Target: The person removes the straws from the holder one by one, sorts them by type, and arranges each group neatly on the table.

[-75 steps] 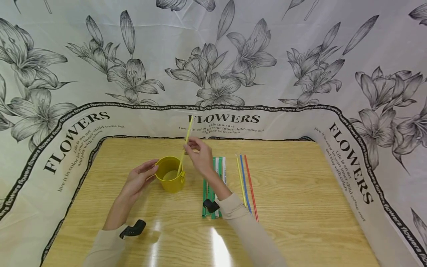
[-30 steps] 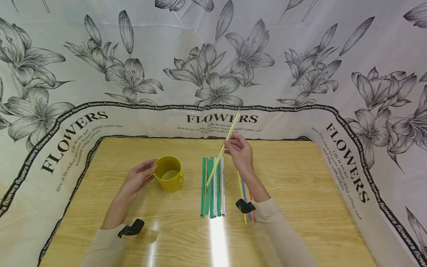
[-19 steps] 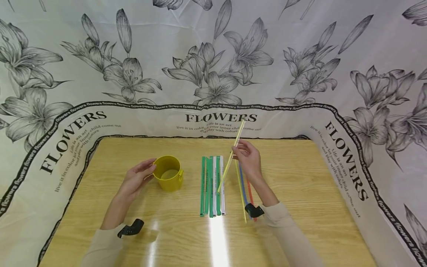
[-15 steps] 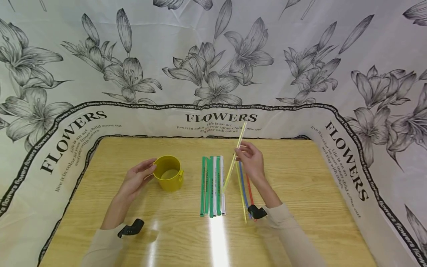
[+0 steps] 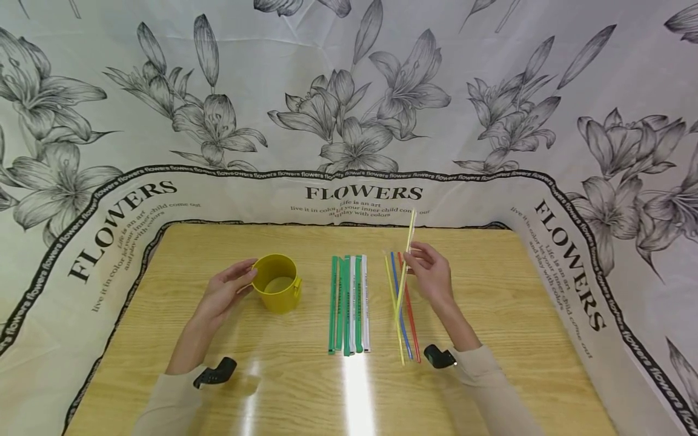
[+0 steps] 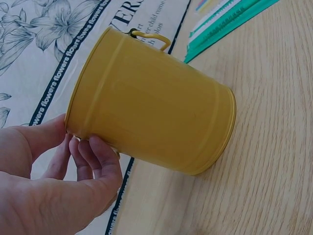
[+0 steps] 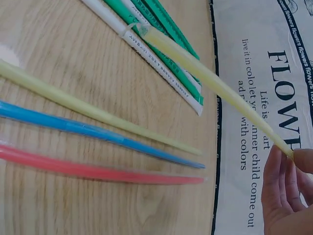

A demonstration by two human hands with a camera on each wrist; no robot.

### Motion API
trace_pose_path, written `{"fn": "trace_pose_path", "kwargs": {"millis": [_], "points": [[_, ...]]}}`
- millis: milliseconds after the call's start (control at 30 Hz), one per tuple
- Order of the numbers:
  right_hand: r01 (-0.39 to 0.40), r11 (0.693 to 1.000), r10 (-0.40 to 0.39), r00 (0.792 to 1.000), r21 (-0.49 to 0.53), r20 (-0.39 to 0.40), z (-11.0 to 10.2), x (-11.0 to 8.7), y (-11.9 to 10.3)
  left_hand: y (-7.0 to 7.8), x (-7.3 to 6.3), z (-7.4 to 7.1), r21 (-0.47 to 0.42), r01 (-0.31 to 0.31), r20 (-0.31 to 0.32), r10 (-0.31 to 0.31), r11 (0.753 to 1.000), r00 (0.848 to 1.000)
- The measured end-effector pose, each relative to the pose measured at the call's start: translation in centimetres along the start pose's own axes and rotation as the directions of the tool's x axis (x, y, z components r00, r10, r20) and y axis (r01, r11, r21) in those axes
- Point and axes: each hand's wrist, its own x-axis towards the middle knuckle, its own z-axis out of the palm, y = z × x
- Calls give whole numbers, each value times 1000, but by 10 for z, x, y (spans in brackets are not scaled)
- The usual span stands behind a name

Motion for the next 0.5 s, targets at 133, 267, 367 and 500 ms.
{"fn": "trace_pose_path", "kwargs": {"millis": [133, 267, 367, 500], "points": [[-15, 998, 15, 1000, -60, 3, -10, -5, 8, -1, 0, 0, 0, 1, 1, -1, 1000, 1000], [-38, 991, 39, 999, -126, 3, -20, -10, 13, -1, 0, -1, 3, 4, 5, -4, 1000, 1000], [-45, 985, 46, 999, -167, 2, -25, -13, 17, 0, -1, -1, 2, 2, 8, -2, 1000, 1000], [-57, 973, 59, 998, -222, 4, -31, -16, 23, 1, -1, 0, -5, -3, 9, 3, 1000, 1000]]}}
